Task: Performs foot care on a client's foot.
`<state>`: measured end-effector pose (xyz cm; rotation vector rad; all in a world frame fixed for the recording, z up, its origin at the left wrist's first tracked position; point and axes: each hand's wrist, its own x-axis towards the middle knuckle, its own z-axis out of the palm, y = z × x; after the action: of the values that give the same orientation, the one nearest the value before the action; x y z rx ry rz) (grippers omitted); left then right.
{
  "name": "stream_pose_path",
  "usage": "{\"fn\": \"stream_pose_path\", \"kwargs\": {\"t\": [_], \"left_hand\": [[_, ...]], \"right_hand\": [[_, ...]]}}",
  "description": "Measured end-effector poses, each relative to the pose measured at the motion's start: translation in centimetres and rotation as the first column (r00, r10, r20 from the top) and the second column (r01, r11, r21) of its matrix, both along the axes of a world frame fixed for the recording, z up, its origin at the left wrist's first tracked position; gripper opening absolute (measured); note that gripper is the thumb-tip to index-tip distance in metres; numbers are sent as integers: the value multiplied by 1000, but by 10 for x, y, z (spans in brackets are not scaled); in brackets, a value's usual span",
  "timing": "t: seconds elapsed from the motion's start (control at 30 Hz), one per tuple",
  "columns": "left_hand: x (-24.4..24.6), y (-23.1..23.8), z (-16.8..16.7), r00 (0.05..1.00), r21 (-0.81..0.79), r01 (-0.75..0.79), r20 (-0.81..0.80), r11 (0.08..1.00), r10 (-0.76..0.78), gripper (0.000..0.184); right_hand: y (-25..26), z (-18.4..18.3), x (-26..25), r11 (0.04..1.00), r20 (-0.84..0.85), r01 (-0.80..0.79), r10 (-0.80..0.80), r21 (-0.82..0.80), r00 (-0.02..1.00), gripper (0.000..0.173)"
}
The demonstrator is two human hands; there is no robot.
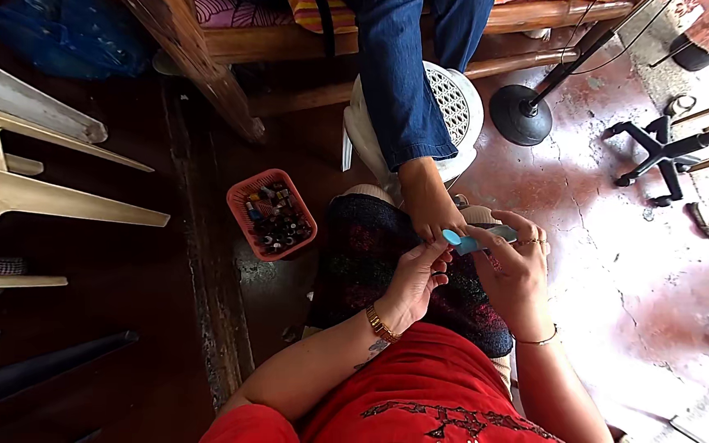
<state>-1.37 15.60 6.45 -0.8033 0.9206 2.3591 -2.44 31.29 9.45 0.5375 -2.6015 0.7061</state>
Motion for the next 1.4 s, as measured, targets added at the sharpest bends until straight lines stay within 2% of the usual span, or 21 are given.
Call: {"fn": "stream_pose_path", "kwargs": {"t": [0.07, 0.17, 0.27, 0.37, 0.47, 0.57, 0.63, 0.77, 0.87, 0.97, 1.03, 1.1, 1.2, 1.23, 1.27, 1.33, 1.4], "left_hand": [[0, -2, -1, 1000, 13, 4, -25, 1000, -4, 5], [-1, -4, -1, 1000, 2, -4, -6, 1000, 4, 14], [-1, -7, -3, 998, 3, 33, -54, 999, -33, 4], [-4, -11, -8, 999, -23, 25, -36, 999, -26, 25], [-7, -19, -14, 993, -42, 62, -100, 997, -65, 15], [-7, -23, -18, 990, -60, 62, -119, 996, -68, 21], [-6, -23, -19, 988, -70, 66, -132, 995, -75, 16], [-6, -20, -17, 987, -97, 69, -137, 993, -82, 22], [-8, -21, -17, 984, -132, 73, -152, 989, -93, 14], [-8, -20, -17, 988, -155, 69, -130, 986, -89, 21], [-8, -18, -15, 985, -153, 102, -125, 983, -122, 18], [-8, -14, -13, 970, -136, 184, -135, 974, -202, 27], [-10, -2, -7, 936, -108, 317, -121, 942, -329, 55], [-12, 4, -5, 930, -112, 338, -113, 934, -350, 55], [-13, 10, -3, 925, -127, 350, -112, 928, -364, 49], [-13, 19, 2, 900, -181, 382, -151, 906, -409, 19], [-12, 24, 6, 839, -224, 461, -204, 859, -504, 6]], "right_hand": [[-6, 1, 0, 1000, -23, -4, 5, 20, 1000, 27], [-7, 3, 0, 1000, -26, -4, 4, 14, 1000, 28], [-3, 5, 1, 1000, 8, 19, -18, -23, 1000, 27], [3, 2, 5, 996, 53, 33, -28, -88, 998, 25], [8, 0, 11, 986, 101, 42, -26, -164, 995, 25], [16, -4, 19, 969, 136, 55, -22, -241, 990, 25], [22, -7, 24, 958, 160, 88, -46, -273, 986, 27], [38, -15, 32, 949, 188, 124, -71, -290, 980, 30], [43, -17, 38, 952, 224, 107, -42, -285, 974, 31], [41, -17, 44, 960, 253, 102, -34, -262, 967, 34], [38, -19, 44, 963, 232, 115, -58, -243, 971, 33], [35, -19, 42, 967, 184, 149, -112, -205, 977, 31], [35, -16, 36, 970, 118, 196, -179, -146, 977, 28], [35, -16, 33, 969, 111, 205, -191, -135, 975, 28], [37, -16, 32, 968, 112, 212, -197, -133, 974, 29], [41, -16, 30, 961, 145, 215, -192, -172, 971, 31], [47, -18, 31, 948, 196, 186, -137, -259, 971, 31]]}}
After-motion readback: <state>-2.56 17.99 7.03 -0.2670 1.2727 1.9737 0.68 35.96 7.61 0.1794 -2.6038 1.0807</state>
